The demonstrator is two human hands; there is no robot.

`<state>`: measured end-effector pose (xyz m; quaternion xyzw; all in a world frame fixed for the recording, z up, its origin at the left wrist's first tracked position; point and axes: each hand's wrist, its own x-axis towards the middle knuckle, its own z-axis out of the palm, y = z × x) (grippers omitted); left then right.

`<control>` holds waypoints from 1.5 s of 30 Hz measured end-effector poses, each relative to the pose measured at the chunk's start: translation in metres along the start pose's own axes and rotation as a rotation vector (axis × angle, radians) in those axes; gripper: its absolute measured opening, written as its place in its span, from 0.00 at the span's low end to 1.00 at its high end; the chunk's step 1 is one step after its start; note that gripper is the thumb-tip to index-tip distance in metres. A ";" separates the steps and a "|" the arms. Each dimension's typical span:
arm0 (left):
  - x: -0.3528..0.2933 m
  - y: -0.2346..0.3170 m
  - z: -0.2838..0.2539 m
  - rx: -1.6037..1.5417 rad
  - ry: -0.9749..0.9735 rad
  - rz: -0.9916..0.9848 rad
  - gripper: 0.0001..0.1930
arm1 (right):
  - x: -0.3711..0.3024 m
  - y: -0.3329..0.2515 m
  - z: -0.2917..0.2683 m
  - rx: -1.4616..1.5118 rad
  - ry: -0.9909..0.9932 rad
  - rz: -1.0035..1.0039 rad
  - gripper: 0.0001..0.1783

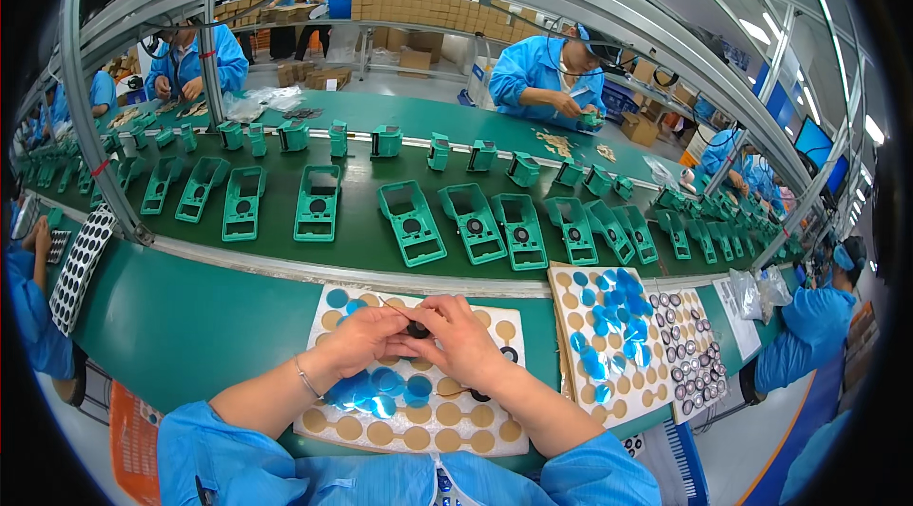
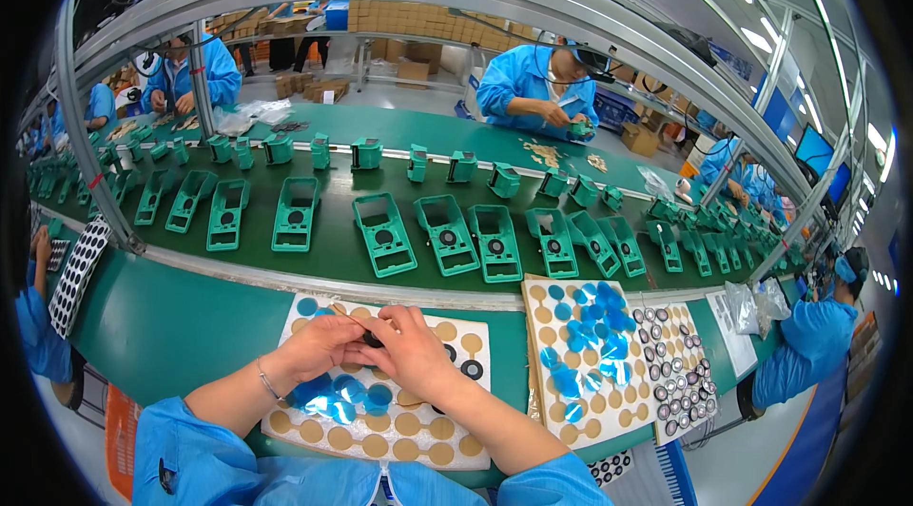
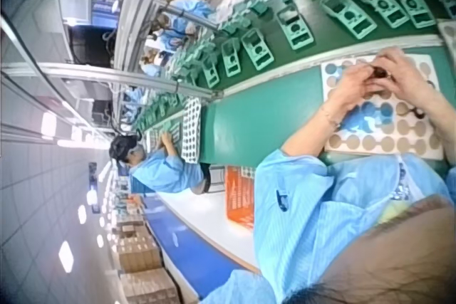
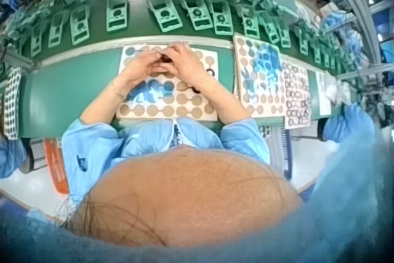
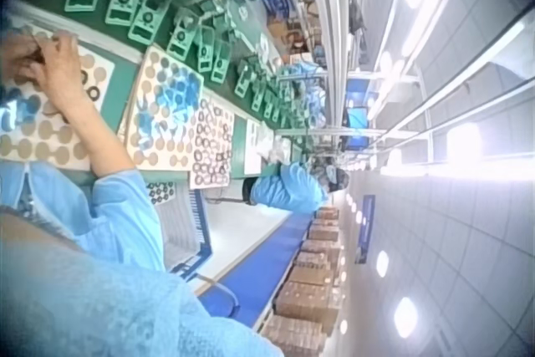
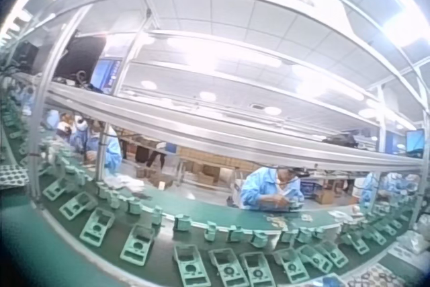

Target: The person assembles rubber rings into a green plastic chassis by hand, taking the rings from component trays and inserting them into the chassis.

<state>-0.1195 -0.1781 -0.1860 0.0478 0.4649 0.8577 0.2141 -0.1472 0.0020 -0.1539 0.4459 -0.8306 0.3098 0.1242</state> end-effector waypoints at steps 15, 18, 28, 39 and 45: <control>-0.004 0.009 -0.004 0.419 0.130 0.106 0.08 | 0.002 0.008 -0.003 0.057 -0.056 -0.080 0.22; -0.004 0.008 -0.007 0.417 0.124 0.107 0.07 | 0.002 0.009 -0.001 0.068 -0.085 -0.060 0.22; -0.005 0.011 -0.020 0.352 0.143 0.030 0.07 | 0.007 0.016 -0.009 0.448 -0.022 0.169 0.19; -0.013 0.018 -0.027 1.975 0.181 0.300 0.08 | 0.010 0.010 -0.021 0.804 0.053 0.285 0.20; 0.013 0.053 -0.020 1.755 0.296 0.405 0.07 | 0.012 0.014 -0.034 0.877 0.110 0.356 0.19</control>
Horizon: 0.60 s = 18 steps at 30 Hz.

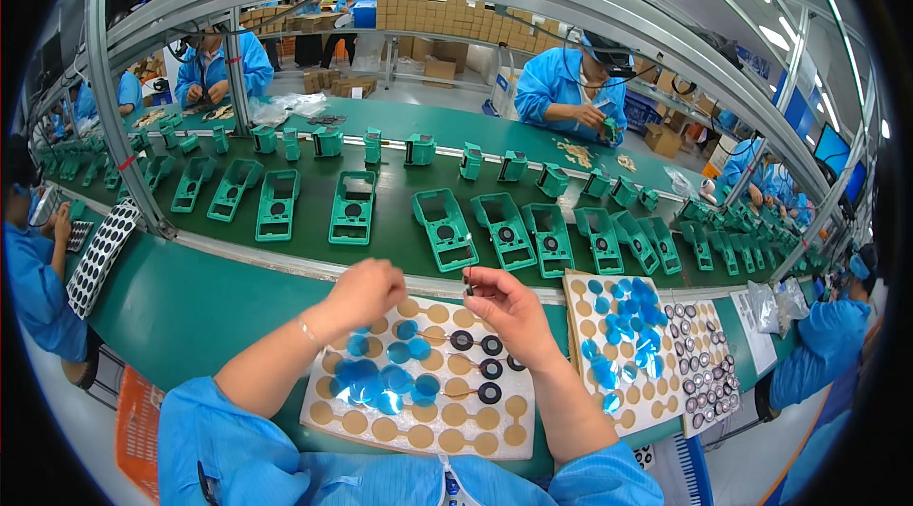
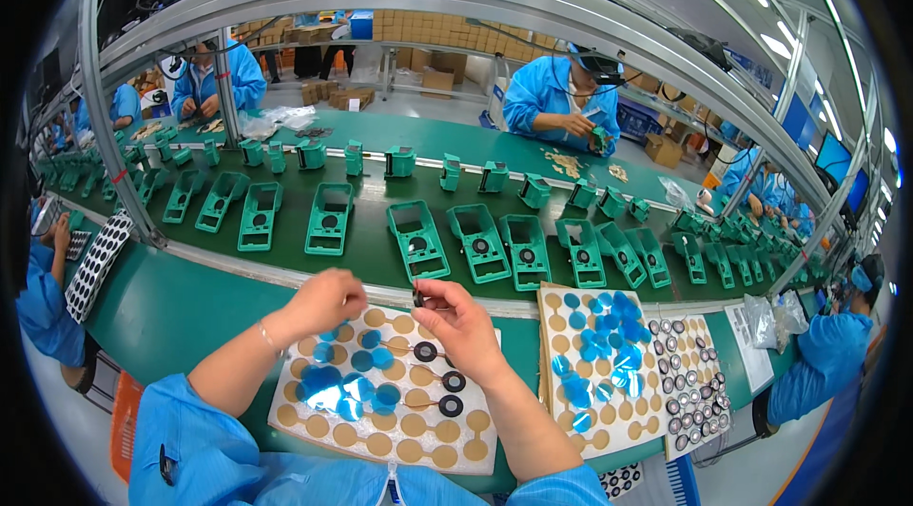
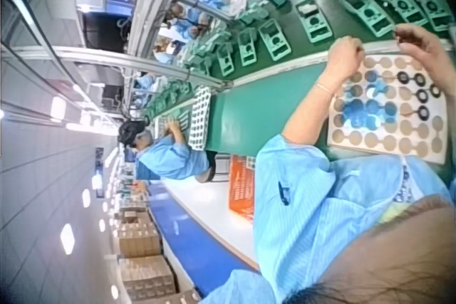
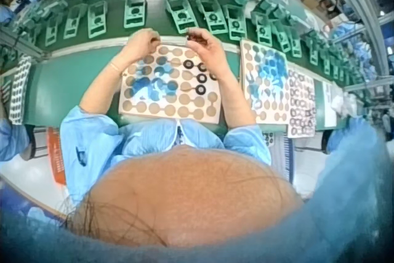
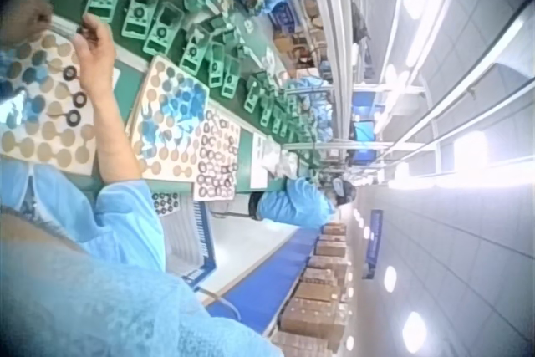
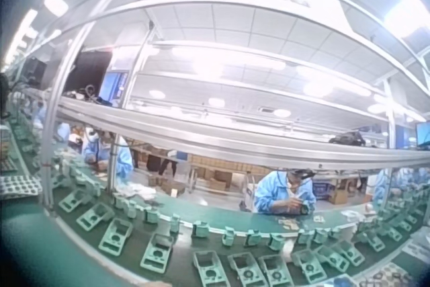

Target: The person assembles rubber rings into a green plastic chassis by hand, taking the rings from component trays and inserting them into the chassis.

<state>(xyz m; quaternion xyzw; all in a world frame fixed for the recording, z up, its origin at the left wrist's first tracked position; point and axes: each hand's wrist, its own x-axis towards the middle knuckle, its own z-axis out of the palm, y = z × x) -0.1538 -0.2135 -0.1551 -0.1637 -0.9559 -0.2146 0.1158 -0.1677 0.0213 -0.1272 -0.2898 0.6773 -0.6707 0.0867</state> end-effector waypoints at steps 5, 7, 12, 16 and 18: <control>0.077 -0.029 0.026 -0.341 0.066 -0.230 0.09 | 0.005 -0.002 0.002 0.100 0.158 -0.022 0.16; 0.111 -0.042 0.052 -0.766 -0.045 -0.618 0.11 | 0.004 0.001 -0.002 -0.005 0.261 -0.062 0.14; 0.142 -0.058 0.091 -1.081 -0.053 -0.821 0.09 | 0.007 0.010 -0.006 -0.051 0.345 -0.132 0.11; 0.146 -0.064 0.086 -1.104 -0.080 -0.895 0.08 | 0.009 0.015 -0.004 -0.074 0.357 -0.135 0.11; 0.138 -0.053 0.069 -1.212 -0.079 -0.895 0.09 | 0.010 0.023 -0.008 -0.071 0.325 -0.061 0.11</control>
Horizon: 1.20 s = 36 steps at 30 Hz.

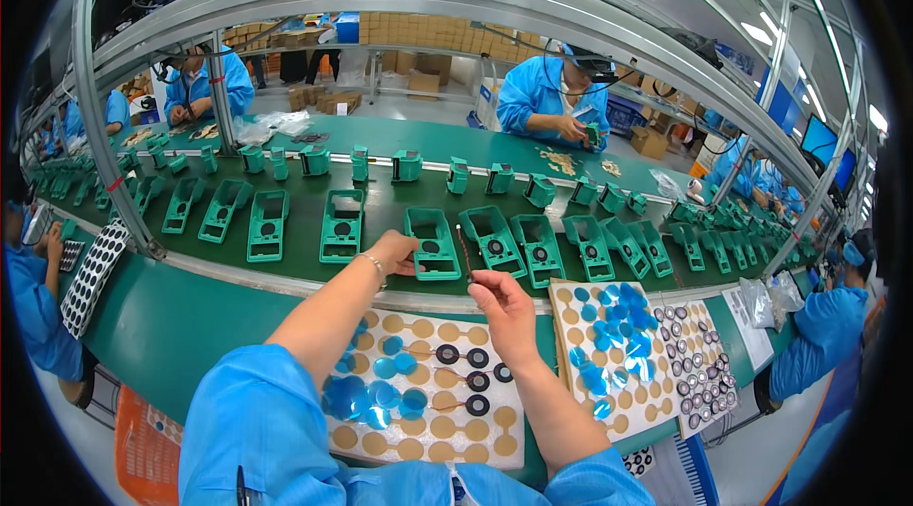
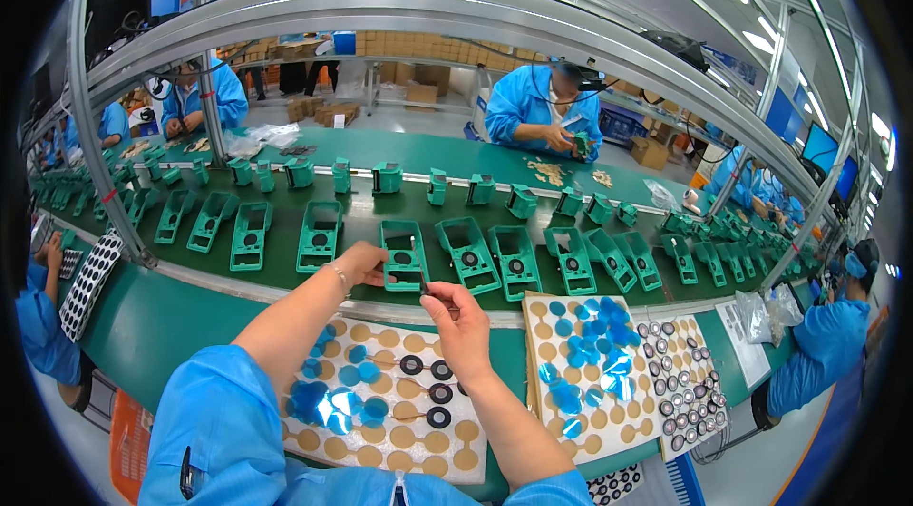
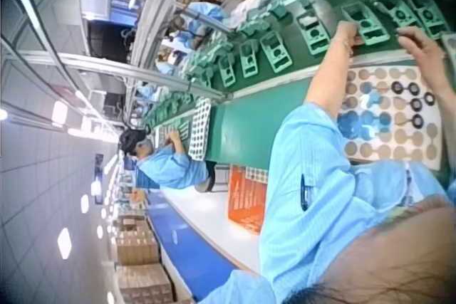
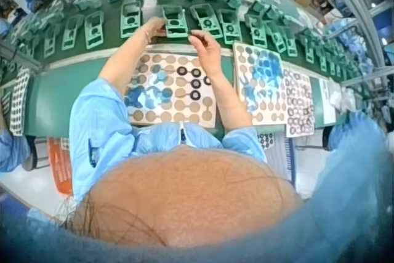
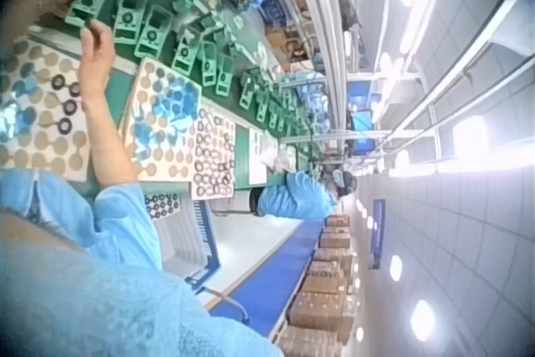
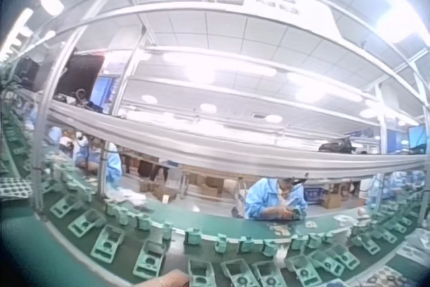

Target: The person assembles rubber rings into a green plastic chassis by hand, taking the rings from component trays and inserting them into the chassis.

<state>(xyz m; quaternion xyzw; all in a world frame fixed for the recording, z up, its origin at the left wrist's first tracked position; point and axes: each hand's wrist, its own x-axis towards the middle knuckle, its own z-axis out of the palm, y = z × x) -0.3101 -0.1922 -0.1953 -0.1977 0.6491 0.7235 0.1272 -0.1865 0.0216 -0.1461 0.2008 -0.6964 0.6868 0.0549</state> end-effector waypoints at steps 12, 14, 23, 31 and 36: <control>-0.177 -0.037 -0.032 -0.044 -0.368 0.271 0.14 | -0.019 -0.009 0.030 -0.684 -0.110 -0.677 0.16; -0.181 -0.051 -0.032 -0.088 -0.362 0.305 0.15 | -0.022 -0.008 0.036 -0.716 -0.145 -0.710 0.16; -0.197 -0.054 -0.032 -0.176 -0.382 0.386 0.16 | -0.029 -0.013 0.046 -0.787 -0.197 -0.760 0.18; -0.199 -0.055 -0.029 -0.172 -0.358 0.459 0.15 | -0.029 -0.011 0.046 -0.814 -0.197 -0.778 0.19; -0.204 -0.052 -0.029 -0.203 -0.362 0.454 0.15 | -0.030 -0.009 0.049 -0.799 -0.144 -0.795 0.18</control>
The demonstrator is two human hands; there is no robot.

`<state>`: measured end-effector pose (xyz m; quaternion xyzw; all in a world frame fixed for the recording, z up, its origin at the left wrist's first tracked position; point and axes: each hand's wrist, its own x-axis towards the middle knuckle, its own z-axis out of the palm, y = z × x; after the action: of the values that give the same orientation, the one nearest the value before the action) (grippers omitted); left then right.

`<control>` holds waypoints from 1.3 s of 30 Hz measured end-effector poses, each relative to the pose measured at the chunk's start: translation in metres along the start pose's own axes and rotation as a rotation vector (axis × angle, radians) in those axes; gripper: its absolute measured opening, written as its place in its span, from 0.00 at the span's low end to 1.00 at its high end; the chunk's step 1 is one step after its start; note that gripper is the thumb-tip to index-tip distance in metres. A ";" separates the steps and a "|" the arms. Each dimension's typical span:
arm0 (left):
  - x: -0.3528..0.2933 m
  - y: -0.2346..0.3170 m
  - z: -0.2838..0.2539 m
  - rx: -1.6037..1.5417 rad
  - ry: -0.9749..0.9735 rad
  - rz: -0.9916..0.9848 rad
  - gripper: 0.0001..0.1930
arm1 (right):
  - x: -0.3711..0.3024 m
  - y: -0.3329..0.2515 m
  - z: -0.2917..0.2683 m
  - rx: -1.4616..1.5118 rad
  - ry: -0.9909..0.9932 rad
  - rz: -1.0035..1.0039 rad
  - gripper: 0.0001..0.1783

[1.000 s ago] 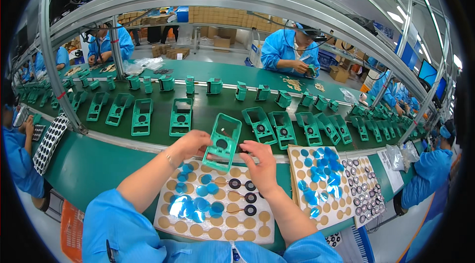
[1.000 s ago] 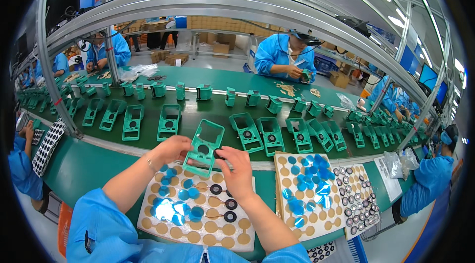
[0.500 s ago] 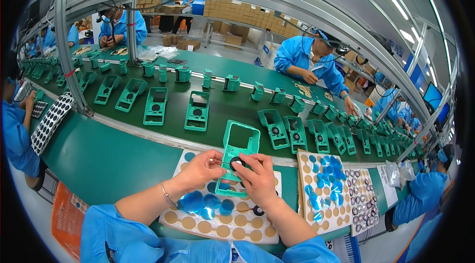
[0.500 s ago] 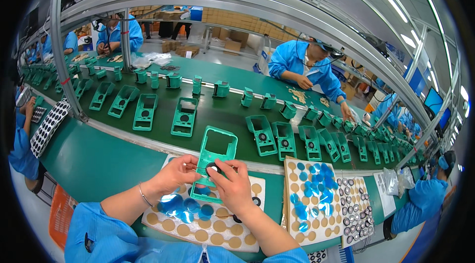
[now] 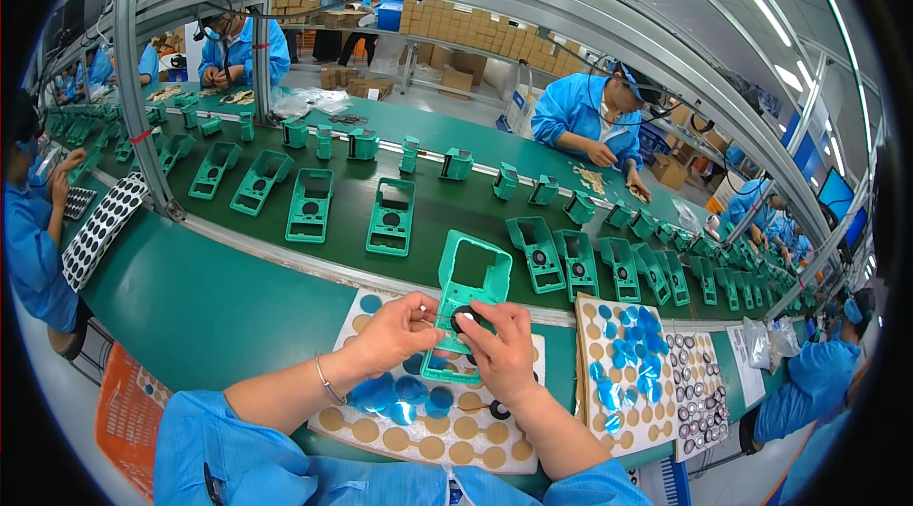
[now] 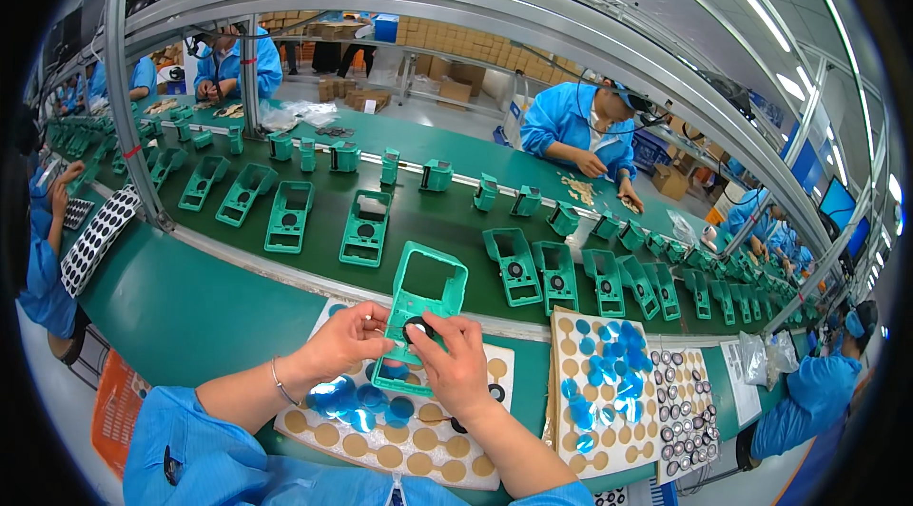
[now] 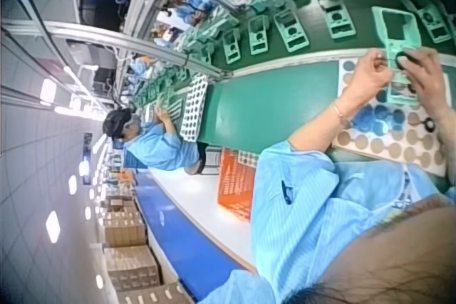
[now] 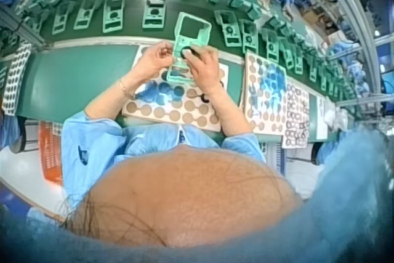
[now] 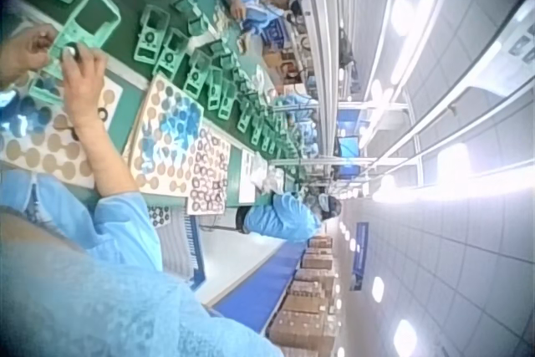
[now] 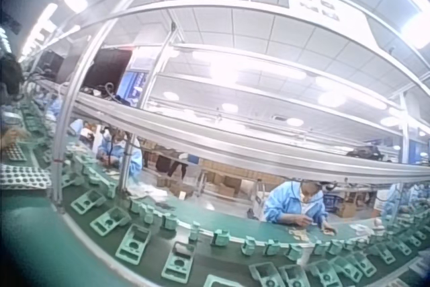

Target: The person assembles rubber rings into a green plastic chassis by hand, taking the rings from component trays and inserting them into the chassis.

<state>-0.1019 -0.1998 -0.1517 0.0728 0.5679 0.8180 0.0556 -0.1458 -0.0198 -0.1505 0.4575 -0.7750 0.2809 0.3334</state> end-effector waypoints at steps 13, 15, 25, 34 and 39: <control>-0.006 0.007 0.000 -0.077 -0.008 -0.053 0.15 | 0.002 -0.010 0.000 0.105 0.037 0.098 0.16; -0.006 0.008 -0.001 -0.076 -0.010 -0.053 0.15 | 0.002 -0.011 0.000 0.119 0.039 0.105 0.16; -0.007 0.006 -0.003 -0.070 -0.037 -0.014 0.15 | 0.002 -0.014 0.002 0.106 0.045 0.131 0.16; -0.006 0.005 -0.009 -0.027 -0.023 -0.018 0.17 | 0.002 -0.017 0.004 0.044 -0.017 0.080 0.18; -0.005 0.005 -0.011 -0.003 -0.022 0.032 0.17 | 0.008 -0.028 -0.003 -0.108 -0.069 0.066 0.18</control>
<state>-0.0991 -0.2123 -0.1505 0.0910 0.5648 0.8188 0.0488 -0.1231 -0.0337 -0.1388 0.4223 -0.8147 0.2339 0.3212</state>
